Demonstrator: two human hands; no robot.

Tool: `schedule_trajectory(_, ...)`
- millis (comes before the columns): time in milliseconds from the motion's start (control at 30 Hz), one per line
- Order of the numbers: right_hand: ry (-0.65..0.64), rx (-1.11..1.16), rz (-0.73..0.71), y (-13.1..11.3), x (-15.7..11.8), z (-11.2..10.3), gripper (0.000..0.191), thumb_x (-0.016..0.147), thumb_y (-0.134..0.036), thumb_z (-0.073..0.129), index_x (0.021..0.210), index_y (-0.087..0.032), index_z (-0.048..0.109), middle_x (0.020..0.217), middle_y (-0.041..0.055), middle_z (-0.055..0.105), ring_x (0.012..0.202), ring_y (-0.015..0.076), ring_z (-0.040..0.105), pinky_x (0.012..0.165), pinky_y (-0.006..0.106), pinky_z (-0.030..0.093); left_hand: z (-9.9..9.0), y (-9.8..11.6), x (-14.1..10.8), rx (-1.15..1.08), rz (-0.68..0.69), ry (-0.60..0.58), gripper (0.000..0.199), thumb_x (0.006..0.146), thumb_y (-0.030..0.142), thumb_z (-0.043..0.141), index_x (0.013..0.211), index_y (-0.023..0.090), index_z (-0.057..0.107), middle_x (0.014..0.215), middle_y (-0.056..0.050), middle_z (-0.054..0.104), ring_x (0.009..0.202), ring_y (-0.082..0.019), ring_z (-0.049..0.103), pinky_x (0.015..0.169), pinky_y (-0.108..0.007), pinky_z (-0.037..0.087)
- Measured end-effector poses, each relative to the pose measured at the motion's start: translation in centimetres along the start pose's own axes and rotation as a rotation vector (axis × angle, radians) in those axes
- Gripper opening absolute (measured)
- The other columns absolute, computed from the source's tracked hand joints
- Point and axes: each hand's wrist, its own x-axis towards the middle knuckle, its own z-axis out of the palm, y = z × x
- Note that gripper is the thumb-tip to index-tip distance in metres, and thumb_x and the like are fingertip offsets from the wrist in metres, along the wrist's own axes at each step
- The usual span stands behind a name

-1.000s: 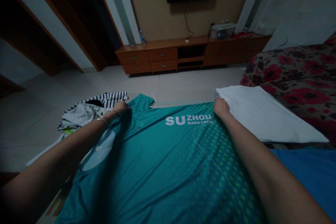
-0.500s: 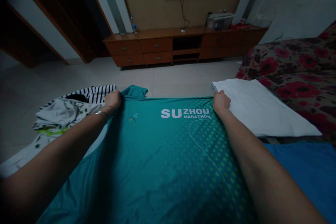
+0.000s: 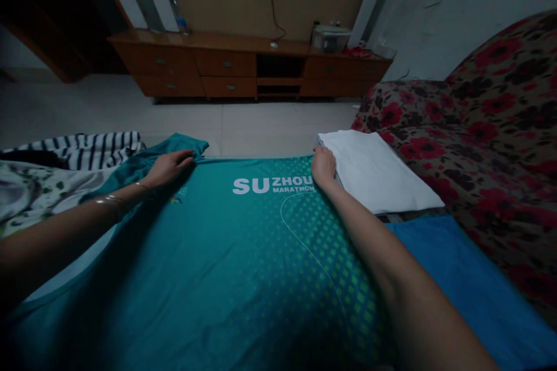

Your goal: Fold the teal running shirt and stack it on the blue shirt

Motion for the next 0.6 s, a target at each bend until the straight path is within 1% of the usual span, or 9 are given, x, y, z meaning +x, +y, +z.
schedule_trajectory(67,-0.082,-0.010,-0.028,-0.6,-1.1,1.3,0.039,0.095,-0.027,0.040,0.126,-0.010,0.058,0.125,0.0187,0.058,0.115,0.0303,0.051,0.100,0.038,0.037,1.3,-0.8,0.2,0.069,0.040,-0.009,0.051,0.096,0.040,0.035,0.137,0.014,0.049,0.151,-0.010,0.042,0.137,-0.026,0.037,0.113,-0.040,0.026)
schedule_trajectory(133,-0.113,-0.025,-0.055,-0.7,-1.6,2.4,0.043,0.096,-0.033,0.041,0.128,-0.009,0.057,0.134,0.0201,0.052,0.122,0.0318,0.047,0.103,0.041,0.035,2.2,-1.9,0.4,0.130,0.038,0.004,0.057,0.096,0.045,0.032,0.143,0.014,0.042,0.155,-0.013,0.034,0.142,-0.028,0.028,0.115,-0.048,0.019)
schedule_trajectory(200,-0.096,-0.032,-0.081,-0.3,-1.5,3.2,0.044,0.098,-0.035,0.039,0.130,-0.011,0.055,0.140,0.0193,0.048,0.128,0.0312,0.043,0.105,0.042,0.034,2.5,-2.9,0.6,0.145,0.023,-0.001,0.062,0.097,0.049,0.029,0.147,0.013,0.036,0.157,-0.014,0.030,0.144,-0.029,0.025,0.115,-0.051,0.016)
schedule_trajectory(267,-0.072,-0.029,-0.104,0.3,-1.1,3.7,0.043,0.099,-0.035,0.037,0.130,-0.011,0.055,0.141,0.0183,0.048,0.129,0.0294,0.042,0.106,0.041,0.033,2.6,-3.6,0.9,0.141,0.022,-0.007,0.065,0.096,0.051,0.030,0.148,0.013,0.034,0.157,-0.015,0.029,0.144,-0.029,0.024,0.115,-0.053,0.016)
schedule_trajectory(333,-0.052,-0.025,-0.130,0.9,-0.5,3.9,0.043,0.099,-0.034,0.036,0.128,-0.010,0.056,0.139,0.0186,0.050,0.128,0.0283,0.043,0.106,0.040,0.033,2.6,-3.8,1.1,0.128,0.011,0.014,0.068,0.096,0.053,0.029,0.149,0.011,0.031,0.157,-0.016,0.028,0.145,-0.030,0.023,0.115,-0.054,0.016)
schedule_trajectory(400,-0.044,-0.026,-0.165,1.0,-0.2,3.8,0.042,0.098,-0.031,0.036,0.126,-0.008,0.057,0.135,0.0201,0.053,0.126,0.0282,0.045,0.105,0.040,0.034,2.5,-3.5,0.9,0.123,-0.009,0.073,0.070,0.096,0.053,0.029,0.151,0.009,0.028,0.158,-0.018,0.024,0.146,-0.032,0.020,0.115,-0.056,0.015)
schedule_trajectory(500,-0.056,-0.035,-0.214,0.6,-0.7,2.4,0.041,0.095,-0.026,0.041,0.127,-0.004,0.057,0.132,0.0219,0.054,0.123,0.0289,0.048,0.104,0.041,0.037,1.6,-2.2,-1.2,0.143,0.058,0.179,0.070,0.096,0.050,0.032,0.151,0.008,0.029,0.160,-0.020,0.017,0.148,-0.034,0.012,0.115,-0.058,0.008)
schedule_trajectory(567,-0.045,-0.009,-0.260,-0.1,-2.7,0.5,0.042,0.093,-0.024,0.044,0.129,-0.004,0.056,0.135,0.0219,0.053,0.124,0.0295,0.048,0.104,0.042,0.039,0.2,-1.2,-4.4,0.140,0.161,0.203,0.067,0.095,0.048,0.036,0.150,0.009,0.033,0.160,-0.019,0.019,0.148,-0.034,0.011,0.116,-0.057,0.007)
schedule_trajectory(600,-0.033,0.024,-0.301,-0.5,-4.4,-0.6,0.042,0.093,-0.023,0.045,0.129,-0.005,0.057,0.134,0.0211,0.054,0.123,0.0295,0.050,0.103,0.043,0.040,-0.8,-0.8,-6.5,0.122,0.202,0.205,0.065,0.095,0.047,0.037,0.149,0.010,0.035,0.159,-0.018,0.022,0.148,-0.033,0.013,0.116,-0.055,0.009)
